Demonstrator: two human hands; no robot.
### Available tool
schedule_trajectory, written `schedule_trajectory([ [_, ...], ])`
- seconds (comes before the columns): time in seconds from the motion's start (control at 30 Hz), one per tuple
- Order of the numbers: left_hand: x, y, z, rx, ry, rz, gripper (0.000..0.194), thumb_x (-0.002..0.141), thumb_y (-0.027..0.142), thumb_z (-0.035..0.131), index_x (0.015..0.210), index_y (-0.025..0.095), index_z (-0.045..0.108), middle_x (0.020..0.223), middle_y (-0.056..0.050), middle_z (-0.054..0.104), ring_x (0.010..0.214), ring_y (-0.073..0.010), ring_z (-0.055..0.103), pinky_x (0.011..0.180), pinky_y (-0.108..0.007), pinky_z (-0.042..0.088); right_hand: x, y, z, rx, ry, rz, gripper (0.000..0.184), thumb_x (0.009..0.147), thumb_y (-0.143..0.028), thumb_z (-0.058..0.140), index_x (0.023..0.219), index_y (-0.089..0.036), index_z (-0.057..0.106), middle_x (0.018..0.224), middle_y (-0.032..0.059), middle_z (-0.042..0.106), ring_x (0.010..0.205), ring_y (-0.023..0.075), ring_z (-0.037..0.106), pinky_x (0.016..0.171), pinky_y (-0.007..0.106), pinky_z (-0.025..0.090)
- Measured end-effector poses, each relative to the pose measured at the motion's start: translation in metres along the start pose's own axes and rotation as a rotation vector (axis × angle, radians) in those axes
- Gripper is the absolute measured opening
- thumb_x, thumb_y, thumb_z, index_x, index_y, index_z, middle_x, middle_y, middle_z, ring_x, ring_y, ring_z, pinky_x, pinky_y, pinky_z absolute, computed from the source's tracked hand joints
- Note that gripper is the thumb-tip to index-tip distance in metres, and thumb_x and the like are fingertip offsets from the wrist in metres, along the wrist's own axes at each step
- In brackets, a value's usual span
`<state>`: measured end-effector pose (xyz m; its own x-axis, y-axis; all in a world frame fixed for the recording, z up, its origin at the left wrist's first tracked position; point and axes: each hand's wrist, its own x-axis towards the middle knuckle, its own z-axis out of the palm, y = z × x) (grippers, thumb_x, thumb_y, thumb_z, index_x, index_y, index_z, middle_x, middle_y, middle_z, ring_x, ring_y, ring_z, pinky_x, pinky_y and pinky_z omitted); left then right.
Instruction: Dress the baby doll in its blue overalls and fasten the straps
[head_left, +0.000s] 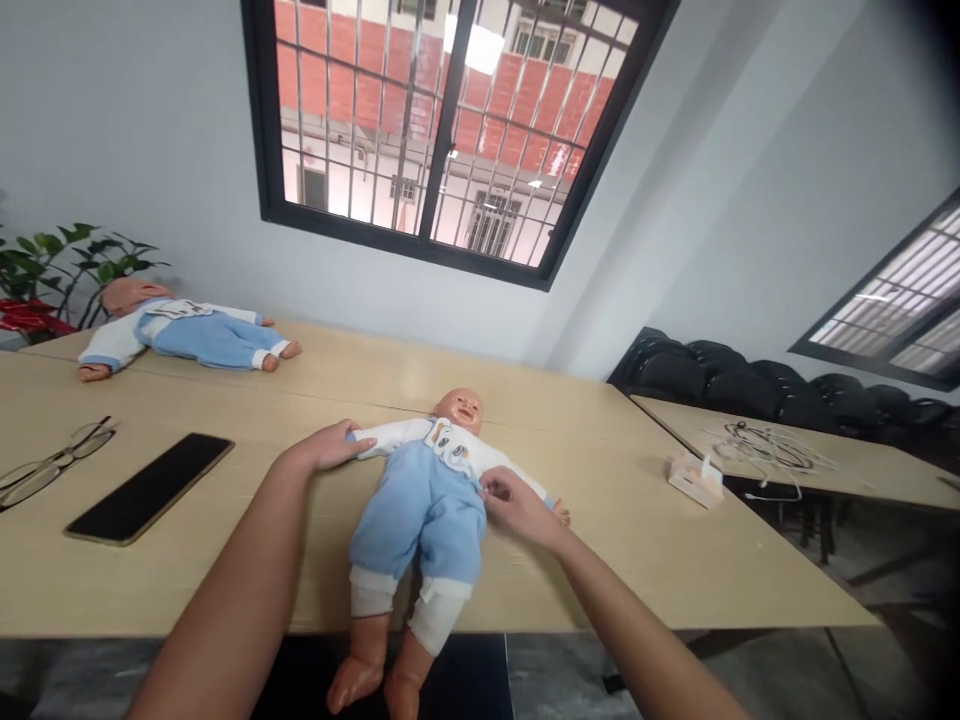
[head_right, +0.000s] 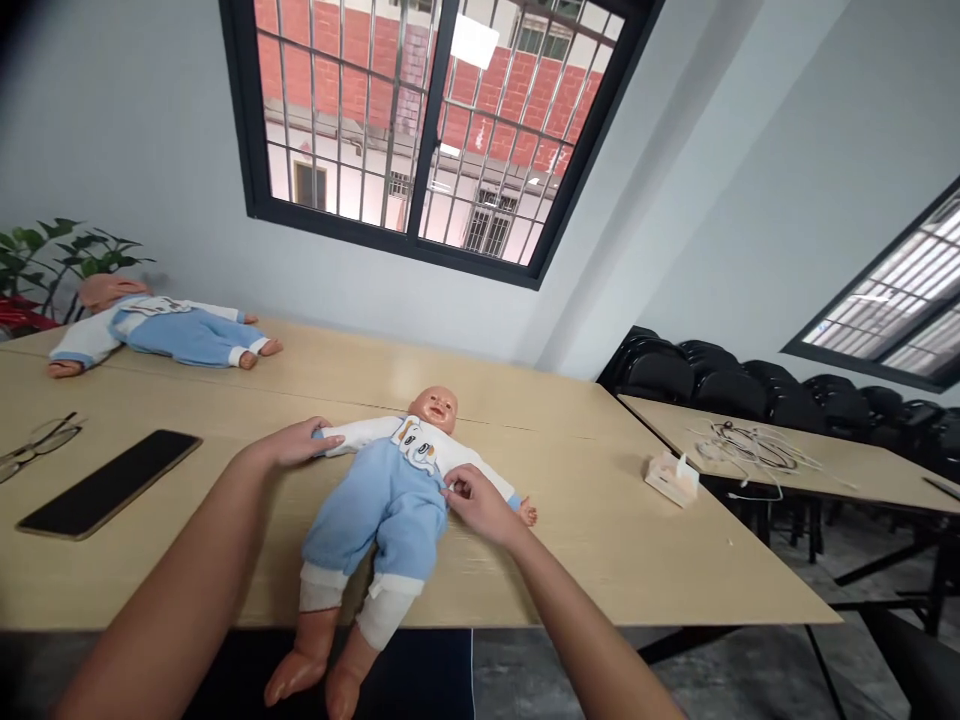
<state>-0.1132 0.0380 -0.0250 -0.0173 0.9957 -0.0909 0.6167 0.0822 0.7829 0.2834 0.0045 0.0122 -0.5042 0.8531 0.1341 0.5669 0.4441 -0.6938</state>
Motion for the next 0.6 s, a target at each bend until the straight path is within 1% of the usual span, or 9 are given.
schedule_trajectory([
  [0.07, 0.003, -0.002, 0.004, 0.115, 0.008, 0.028, 0.063, 0.073, 0.071, 0.063, 0.106, 0.018, 0.067, 0.103, -0.01, 0.074, 0.094, -0.0296, 0.066, 0.076, -0.031, 0.046, -0.004, 0.002, 0.009, 0.067, 0.076, -0.038, 0.022, 0.088, -0.044, 0.064, 0.087, -0.022, 0.061, 0.105, 0.0077, 0.064, 0.095, 0.0234, 0.058, 0.086, 0.036, 0.047],
  [0.13, 0.006, -0.004, 0.007, 0.213, 0.037, 0.04, 0.062, 0.073, 0.07, 0.062, 0.106, 0.018, 0.068, 0.11, -0.014, 0.073, 0.102, -0.0337, 0.065, 0.084, -0.035, 0.047, -0.007, 0.006, 0.017, 0.175, 0.134, -0.046, 0.027, 0.089, -0.049, 0.064, 0.084, -0.023, 0.056, 0.107, 0.0083, 0.064, 0.099, 0.0243, 0.058, 0.087, 0.036, 0.047],
  [0.17, 0.007, -0.005, 0.009, 0.262, 0.059, 0.042, 0.062, 0.073, 0.07, 0.062, 0.106, 0.018, 0.069, 0.113, -0.016, 0.071, 0.106, -0.036, 0.064, 0.089, -0.038, 0.047, -0.008, 0.009, 0.022, 0.239, 0.158, -0.021, 0.031, 0.089, -0.053, 0.062, 0.084, -0.023, 0.054, 0.103, 0.0077, 0.064, 0.096, 0.0237, 0.058, 0.085, 0.035, 0.048],
  [0.23, 0.009, -0.007, 0.01, 0.352, 0.117, 0.055, 0.062, 0.074, 0.069, 0.062, 0.107, 0.018, 0.071, 0.117, -0.019, 0.069, 0.116, -0.04, 0.059, 0.098, -0.043, 0.045, -0.009, 0.017, 0.031, 0.361, 0.227, 0.066, 0.039, 0.089, -0.062, 0.06, 0.083, -0.024, 0.05, 0.087, 0.0038, 0.061, 0.081, 0.021, 0.055, 0.074, 0.032, 0.046],
  [0.33, 0.008, -0.001, 0.01, 0.442, 0.257, 0.12, 0.06, 0.079, 0.065, 0.06, 0.115, 0.017, 0.071, 0.132, -0.021, 0.06, 0.131, -0.0422, 0.048, 0.109, -0.05, 0.039, -0.009, 0.029, 0.043, 0.541, 0.346, 0.181, 0.047, 0.085, -0.069, 0.06, 0.078, -0.025, 0.046, 0.068, -0.0025, 0.046, 0.064, 0.0171, 0.044, 0.062, 0.029, 0.039],
  [0.4, 0.006, 0.016, 0.011, 0.462, 0.344, 0.227, 0.056, 0.084, 0.059, 0.058, 0.12, 0.017, 0.068, 0.143, -0.021, 0.052, 0.138, -0.0407, 0.041, 0.114, -0.051, 0.034, -0.008, 0.033, 0.048, 0.664, 0.355, 0.203, 0.049, 0.084, -0.07, 0.061, 0.076, -0.024, 0.047, 0.067, -0.0025, 0.044, 0.063, 0.0168, 0.042, 0.061, 0.029, 0.038],
  [0.47, 0.002, 0.046, 0.015, 0.447, 0.351, 0.389, 0.05, 0.089, 0.053, 0.056, 0.122, 0.017, 0.067, 0.145, -0.018, 0.051, 0.139, -0.0369, 0.039, 0.117, -0.05, 0.031, -0.008, 0.035, 0.05, 0.773, 0.34, 0.202, 0.049, 0.084, -0.071, 0.06, 0.079, -0.024, 0.052, 0.072, -0.0002, 0.051, 0.066, 0.018, 0.047, 0.062, 0.03, 0.04],
  [0.53, -0.002, 0.083, 0.025, 0.403, 0.265, 0.565, 0.042, 0.092, 0.05, 0.055, 0.121, 0.021, 0.067, 0.142, -0.013, 0.057, 0.136, -0.0323, 0.043, 0.118, -0.047, 0.031, -0.009, 0.035, 0.05, 0.824, 0.328, 0.205, 0.049, 0.083, -0.071, 0.061, 0.085, -0.023, 0.058, 0.078, 0.0017, 0.057, 0.069, 0.0188, 0.051, 0.064, 0.03, 0.042],
  [0.6, -0.003, 0.122, 0.04, 0.377, 0.107, 0.723, 0.033, 0.094, 0.046, 0.056, 0.116, 0.027, 0.071, 0.136, -0.008, 0.062, 0.132, -0.0286, 0.048, 0.116, -0.043, 0.034, -0.011, 0.033, 0.048, 0.776, 0.284, 0.209, 0.047, 0.082, -0.068, 0.066, 0.088, -0.021, 0.063, 0.079, 0.0019, 0.06, 0.07, 0.0182, 0.052, 0.065, 0.03, 0.042],
])
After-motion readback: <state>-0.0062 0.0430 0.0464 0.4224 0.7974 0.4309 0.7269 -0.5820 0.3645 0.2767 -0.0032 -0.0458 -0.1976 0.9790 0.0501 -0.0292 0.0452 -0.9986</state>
